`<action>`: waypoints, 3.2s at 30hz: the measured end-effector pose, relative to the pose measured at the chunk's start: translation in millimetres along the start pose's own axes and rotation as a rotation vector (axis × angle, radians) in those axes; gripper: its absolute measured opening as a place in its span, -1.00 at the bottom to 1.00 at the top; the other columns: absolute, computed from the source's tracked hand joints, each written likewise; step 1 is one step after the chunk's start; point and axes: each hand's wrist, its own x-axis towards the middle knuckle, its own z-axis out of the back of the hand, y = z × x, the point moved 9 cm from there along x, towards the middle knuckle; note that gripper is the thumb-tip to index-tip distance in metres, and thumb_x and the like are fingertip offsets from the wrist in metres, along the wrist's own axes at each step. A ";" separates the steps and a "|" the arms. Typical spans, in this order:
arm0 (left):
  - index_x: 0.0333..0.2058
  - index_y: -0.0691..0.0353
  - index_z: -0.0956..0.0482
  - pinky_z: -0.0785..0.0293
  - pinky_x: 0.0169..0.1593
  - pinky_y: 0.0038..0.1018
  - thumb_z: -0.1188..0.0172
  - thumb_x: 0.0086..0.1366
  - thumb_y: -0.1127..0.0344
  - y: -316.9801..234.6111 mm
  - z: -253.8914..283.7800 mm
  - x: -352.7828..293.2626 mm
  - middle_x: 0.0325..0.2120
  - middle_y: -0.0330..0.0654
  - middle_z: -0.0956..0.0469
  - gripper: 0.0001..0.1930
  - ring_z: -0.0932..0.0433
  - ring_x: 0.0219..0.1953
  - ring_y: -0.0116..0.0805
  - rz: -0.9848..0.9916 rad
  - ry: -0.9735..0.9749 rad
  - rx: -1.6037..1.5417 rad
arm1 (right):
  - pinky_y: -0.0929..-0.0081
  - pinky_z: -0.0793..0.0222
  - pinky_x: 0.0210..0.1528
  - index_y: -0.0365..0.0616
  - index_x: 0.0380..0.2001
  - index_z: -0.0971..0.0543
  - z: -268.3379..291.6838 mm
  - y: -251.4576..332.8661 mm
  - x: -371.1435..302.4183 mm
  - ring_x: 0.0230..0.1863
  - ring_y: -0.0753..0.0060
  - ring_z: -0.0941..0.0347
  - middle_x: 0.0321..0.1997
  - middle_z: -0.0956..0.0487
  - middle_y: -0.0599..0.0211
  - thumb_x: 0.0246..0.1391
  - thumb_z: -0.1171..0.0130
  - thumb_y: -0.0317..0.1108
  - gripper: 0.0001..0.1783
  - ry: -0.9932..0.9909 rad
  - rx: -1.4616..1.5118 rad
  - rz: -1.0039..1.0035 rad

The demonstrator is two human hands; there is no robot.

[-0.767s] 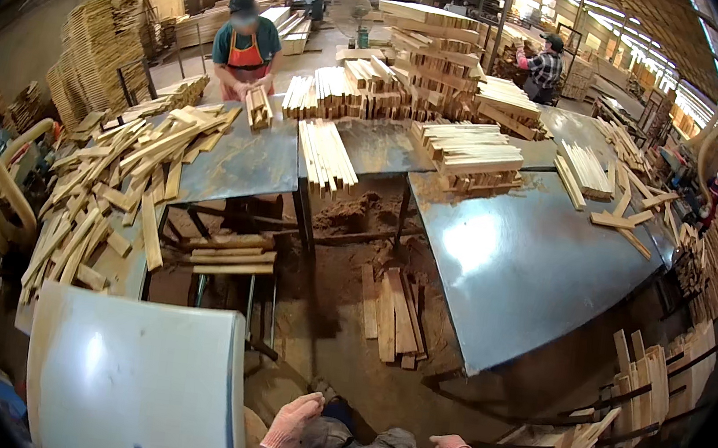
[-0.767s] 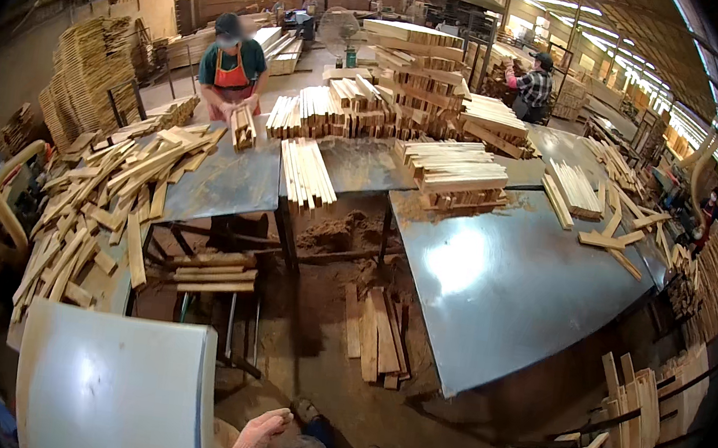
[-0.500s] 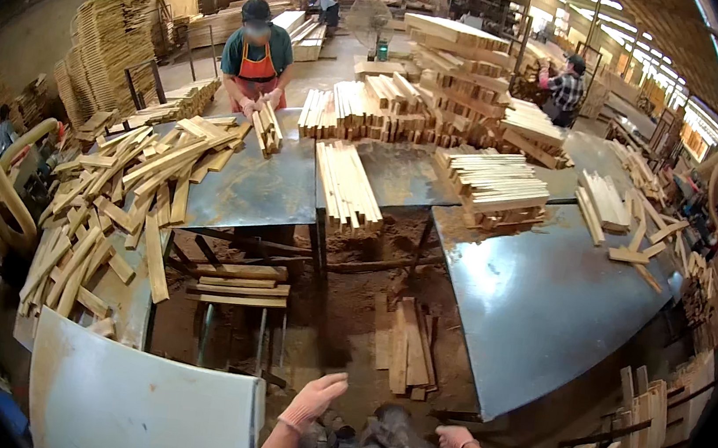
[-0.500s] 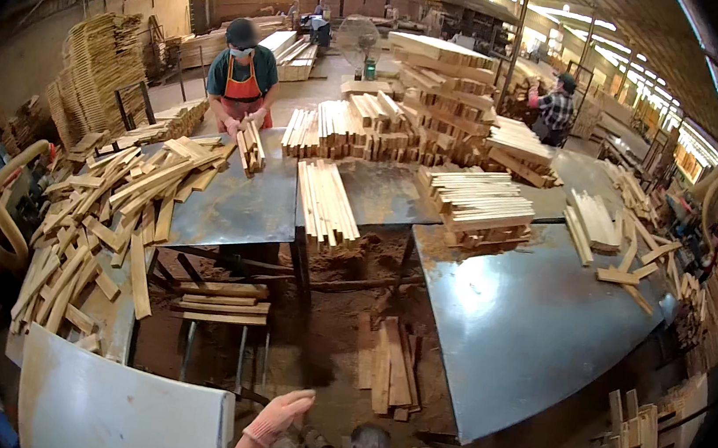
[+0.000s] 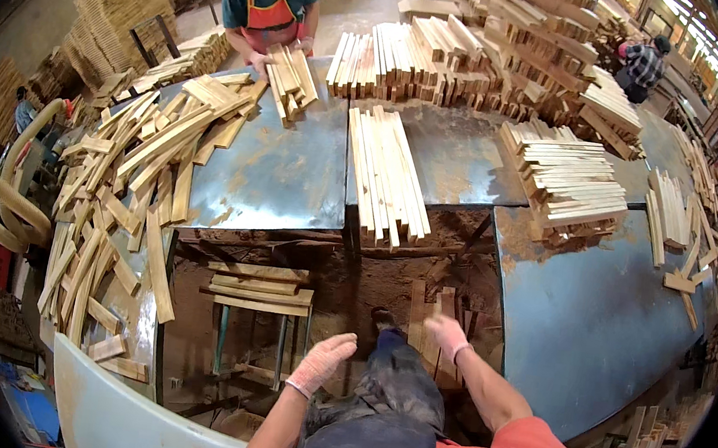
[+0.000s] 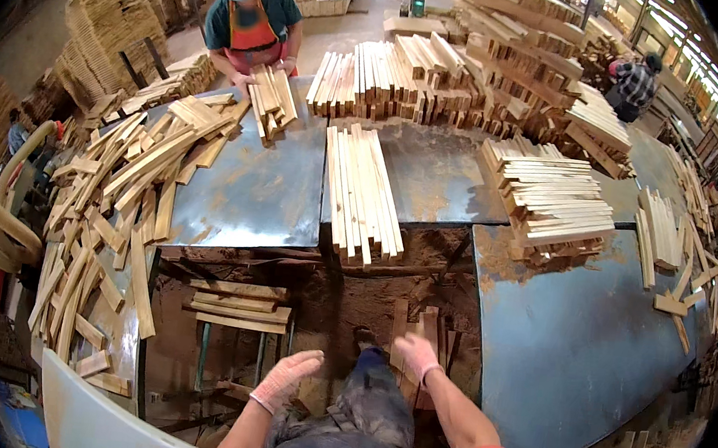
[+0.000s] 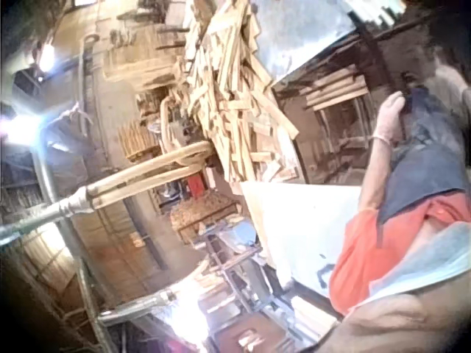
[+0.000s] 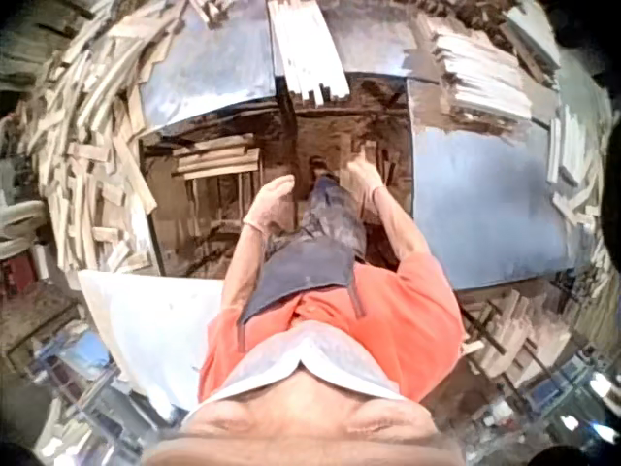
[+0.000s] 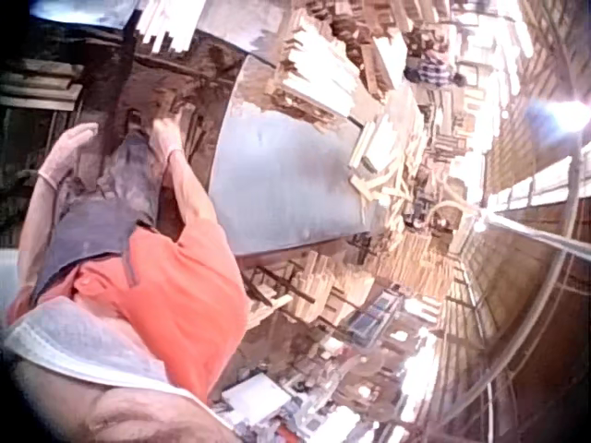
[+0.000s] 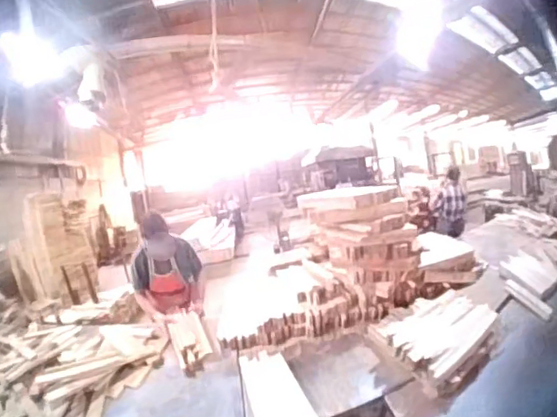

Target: The person picks up stacks of light-colored wooden planks from a metal table and carries them to a conveyor belt. They place the planks onto the belt and then return to the table to repeat the process. The person also arranges and aligns the planks on the table before moving them.

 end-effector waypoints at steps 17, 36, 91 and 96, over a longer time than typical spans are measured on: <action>0.57 0.36 -0.04 0.27 0.65 -0.06 -0.10 0.35 -0.46 -170.7 79.7 439.9 0.60 0.25 0.01 0.14 0.12 0.65 0.19 0.162 -0.437 0.871 | -0.01 -0.38 0.37 -0.33 0.47 -0.32 47.3 233.8 395.6 0.34 -0.28 -0.50 0.23 -0.61 -0.30 0.30 -0.06 0.46 0.08 -0.132 -0.462 -0.046; 0.58 0.25 0.02 -0.35 0.48 -0.14 -0.50 0.06 -0.01 -162.8 32.2 171.0 0.44 0.16 -0.20 0.22 -0.34 0.44 0.12 0.001 -0.576 0.430 | 0.40 -0.53 -0.11 -0.32 -0.02 -0.75 -18.6 227.8 160.6 -0.22 0.54 -0.58 -0.18 -0.74 0.36 0.29 -0.43 0.01 -0.47 0.038 0.287 -0.051; 0.58 0.23 -0.09 0.13 0.60 0.05 -0.02 0.42 -0.45 443.1 59.9 -1147.3 0.56 0.21 -0.11 0.03 -0.08 0.58 0.15 1.198 -1.938 0.220 | 0.14 -0.57 0.16 -0.38 0.31 -0.26 -777.8 -26.1 -1043.2 0.07 -0.12 -0.70 0.01 -0.74 -0.17 0.04 -0.50 0.03 -0.01 1.824 -0.709 0.728; 0.60 0.24 -0.03 0.38 0.63 0.11 0.09 0.42 -0.51 516.6 63.4 -1250.9 0.61 0.17 -0.01 0.07 0.09 0.65 0.15 1.286 -1.901 0.282 | 0.08 -0.55 0.17 -0.45 0.30 -0.24 -835.6 -86.6 -1137.6 0.13 -0.25 -0.67 0.05 -0.70 -0.32 0.04 -0.48 0.11 0.05 1.720 -0.850 0.805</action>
